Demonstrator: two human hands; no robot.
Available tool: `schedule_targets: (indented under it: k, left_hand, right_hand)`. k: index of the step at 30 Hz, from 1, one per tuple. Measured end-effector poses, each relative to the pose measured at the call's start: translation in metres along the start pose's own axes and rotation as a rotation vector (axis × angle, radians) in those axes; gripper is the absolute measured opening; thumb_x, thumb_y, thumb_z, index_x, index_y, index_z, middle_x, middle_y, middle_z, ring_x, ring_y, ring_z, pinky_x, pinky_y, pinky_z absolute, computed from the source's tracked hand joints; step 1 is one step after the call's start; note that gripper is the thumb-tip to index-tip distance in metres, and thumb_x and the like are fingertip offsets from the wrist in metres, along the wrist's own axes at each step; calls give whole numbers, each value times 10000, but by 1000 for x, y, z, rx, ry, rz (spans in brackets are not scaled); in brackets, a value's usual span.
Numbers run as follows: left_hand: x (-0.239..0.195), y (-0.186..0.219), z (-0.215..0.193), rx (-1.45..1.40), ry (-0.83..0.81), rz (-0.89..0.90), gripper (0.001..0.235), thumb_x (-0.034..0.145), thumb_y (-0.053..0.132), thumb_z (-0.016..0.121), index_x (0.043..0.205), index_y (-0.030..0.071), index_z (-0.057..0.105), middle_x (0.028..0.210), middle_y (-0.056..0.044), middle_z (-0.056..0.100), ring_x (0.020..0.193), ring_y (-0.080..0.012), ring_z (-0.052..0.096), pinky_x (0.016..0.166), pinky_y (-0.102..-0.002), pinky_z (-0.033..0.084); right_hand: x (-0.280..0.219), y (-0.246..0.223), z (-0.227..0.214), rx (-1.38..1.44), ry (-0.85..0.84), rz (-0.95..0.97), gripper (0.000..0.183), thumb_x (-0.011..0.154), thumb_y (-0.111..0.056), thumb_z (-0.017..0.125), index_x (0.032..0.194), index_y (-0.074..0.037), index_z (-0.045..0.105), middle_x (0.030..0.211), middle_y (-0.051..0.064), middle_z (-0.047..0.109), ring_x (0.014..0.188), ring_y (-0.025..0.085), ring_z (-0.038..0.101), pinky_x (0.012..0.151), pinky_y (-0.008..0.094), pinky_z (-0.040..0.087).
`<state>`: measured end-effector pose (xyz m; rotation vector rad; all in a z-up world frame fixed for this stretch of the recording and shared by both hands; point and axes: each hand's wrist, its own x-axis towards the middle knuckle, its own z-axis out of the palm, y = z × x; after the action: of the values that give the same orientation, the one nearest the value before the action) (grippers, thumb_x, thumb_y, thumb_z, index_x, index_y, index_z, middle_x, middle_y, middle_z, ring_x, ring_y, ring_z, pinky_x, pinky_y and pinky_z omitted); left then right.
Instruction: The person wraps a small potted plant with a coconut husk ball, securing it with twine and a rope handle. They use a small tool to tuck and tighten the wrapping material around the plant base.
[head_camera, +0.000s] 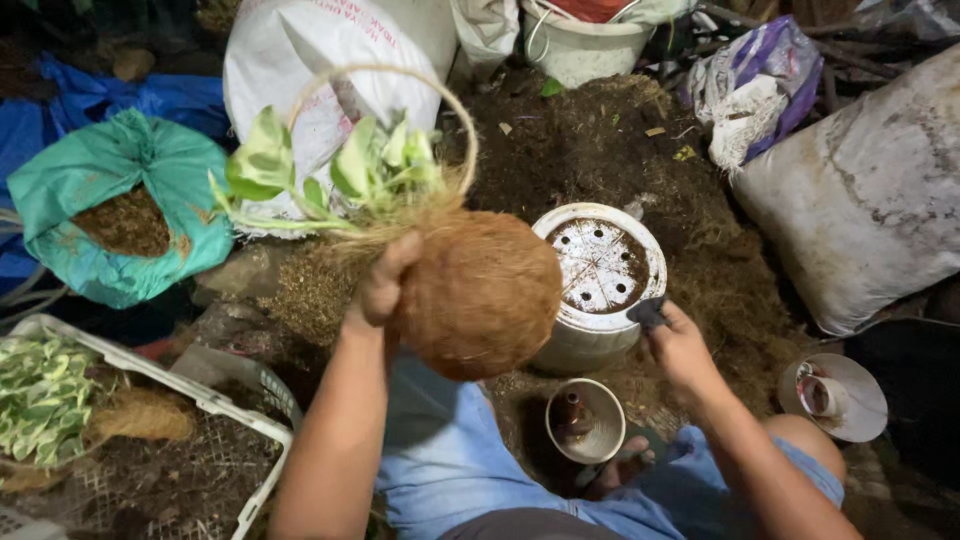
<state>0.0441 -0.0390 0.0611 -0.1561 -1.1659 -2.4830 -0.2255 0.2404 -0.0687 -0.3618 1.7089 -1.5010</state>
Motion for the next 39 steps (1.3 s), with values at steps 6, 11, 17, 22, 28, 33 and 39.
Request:
schedule_targets:
  k: [6, 11, 17, 22, 28, 33, 39]
  left_hand:
    - [3, -13, 25, -278, 150, 72, 811, 926, 636, 635, 1441, 18, 537, 1395, -184, 622, 1266, -336, 604, 1042, -539, 538]
    - [21, 2, 7, -48, 371, 262, 847, 900, 664, 620, 1462, 43, 492, 1415, -164, 586, 1285, -322, 592, 1049, -520, 539]
    - [42, 15, -26, 173, 531, 187, 893, 862, 656, 613, 1474, 18, 485, 1456, -199, 552, 1313, -337, 569, 1045, -477, 528]
    - [42, -23, -21, 748, 709, 85, 954, 789, 662, 609, 1565, 134, 436, 1565, -155, 466, 1386, -298, 462, 1052, -488, 391]
    - [28, -48, 0, 1159, 395, -476, 768, 789, 720, 594, 1388, 256, 721, 1461, -94, 699, 1354, -223, 628, 1111, -492, 457]
    - [2, -55, 36, 942, 199, -243, 780, 793, 586, 726, 1413, 123, 622, 1470, -162, 637, 1354, -305, 583, 1146, -503, 452]
    - [-9, -42, 48, 43, 130, -225, 810, 803, 538, 825, 1417, 66, 585, 1424, -239, 586, 1317, -426, 520, 1088, -584, 445]
  right_hand:
    - [26, 44, -17, -719, 104, -538, 177, 903, -49, 615, 1071, -68, 669, 924, 133, 672, 743, 287, 614, 625, 392, 496]
    - [-14, 69, -2, -1156, -53, -832, 342, 612, -88, 712, 940, -58, 622, 907, 185, 645, 840, 429, 634, 689, 530, 527]
    - [-97, 32, 22, -917, -581, -1134, 269, 642, -140, 767, 828, -97, 577, 764, 119, 593, 652, 338, 617, 540, 450, 478]
    - [-125, -73, 42, -954, -733, -1461, 306, 733, -324, 764, 733, -123, 533, 726, 81, 514, 579, 270, 552, 486, 412, 418]
    - [-96, -179, 34, -1101, -294, -1621, 215, 561, -210, 724, 678, -85, 593, 703, 109, 547, 534, 301, 533, 455, 449, 393]
    - [-51, -173, 61, -779, -274, -1358, 314, 719, -7, 696, 1027, -64, 681, 960, 114, 661, 747, 322, 649, 631, 393, 525]
    - [-33, -140, 60, -795, -217, -1115, 249, 772, 30, 701, 997, -73, 731, 845, 126, 651, 817, 315, 604, 740, 365, 455]
